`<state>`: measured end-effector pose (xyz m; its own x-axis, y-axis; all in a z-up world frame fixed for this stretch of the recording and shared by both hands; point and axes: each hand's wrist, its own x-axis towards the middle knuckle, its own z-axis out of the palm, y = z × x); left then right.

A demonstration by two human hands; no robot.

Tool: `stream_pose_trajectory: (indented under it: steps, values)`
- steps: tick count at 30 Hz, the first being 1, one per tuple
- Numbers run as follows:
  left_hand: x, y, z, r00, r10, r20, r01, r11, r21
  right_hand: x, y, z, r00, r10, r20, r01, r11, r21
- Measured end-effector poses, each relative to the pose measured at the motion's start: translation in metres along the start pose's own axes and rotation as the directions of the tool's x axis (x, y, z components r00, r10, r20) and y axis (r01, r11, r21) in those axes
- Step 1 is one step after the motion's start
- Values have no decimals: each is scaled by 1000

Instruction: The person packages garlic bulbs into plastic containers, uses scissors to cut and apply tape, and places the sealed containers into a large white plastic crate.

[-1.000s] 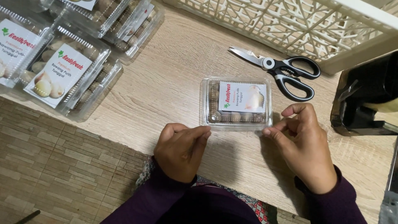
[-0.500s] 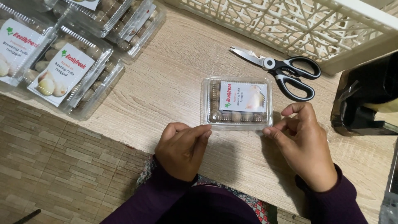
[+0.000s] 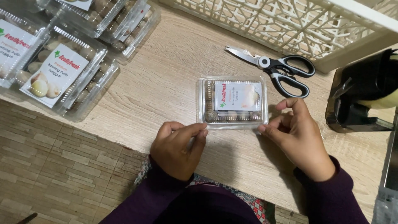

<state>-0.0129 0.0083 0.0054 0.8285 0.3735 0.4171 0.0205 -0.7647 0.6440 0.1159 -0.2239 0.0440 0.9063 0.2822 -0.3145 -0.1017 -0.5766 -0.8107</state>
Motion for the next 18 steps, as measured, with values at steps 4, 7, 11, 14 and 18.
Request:
stream_pose_trajectory:
  steps: [4,7,11,14,18]
  values:
    - [14,-4,-6,997,48,-64,-54,995,-84,1,-3,-1,999,-29,14,28,998,48]
    - [40,-7,-6,975,187,-117,-189,982,-4,-3,-10,1,1000,-5,12,6,1000,-29]
    - [67,0,25,843,465,272,-504,859,95,-4,-11,6,996,-85,-36,80,989,-126]
    - [65,-3,47,779,517,355,-601,776,190,-4,-11,8,985,-156,-77,132,959,-251]
    - [66,-8,50,737,579,349,-657,735,167,-3,-5,9,976,-206,-77,156,894,-420]
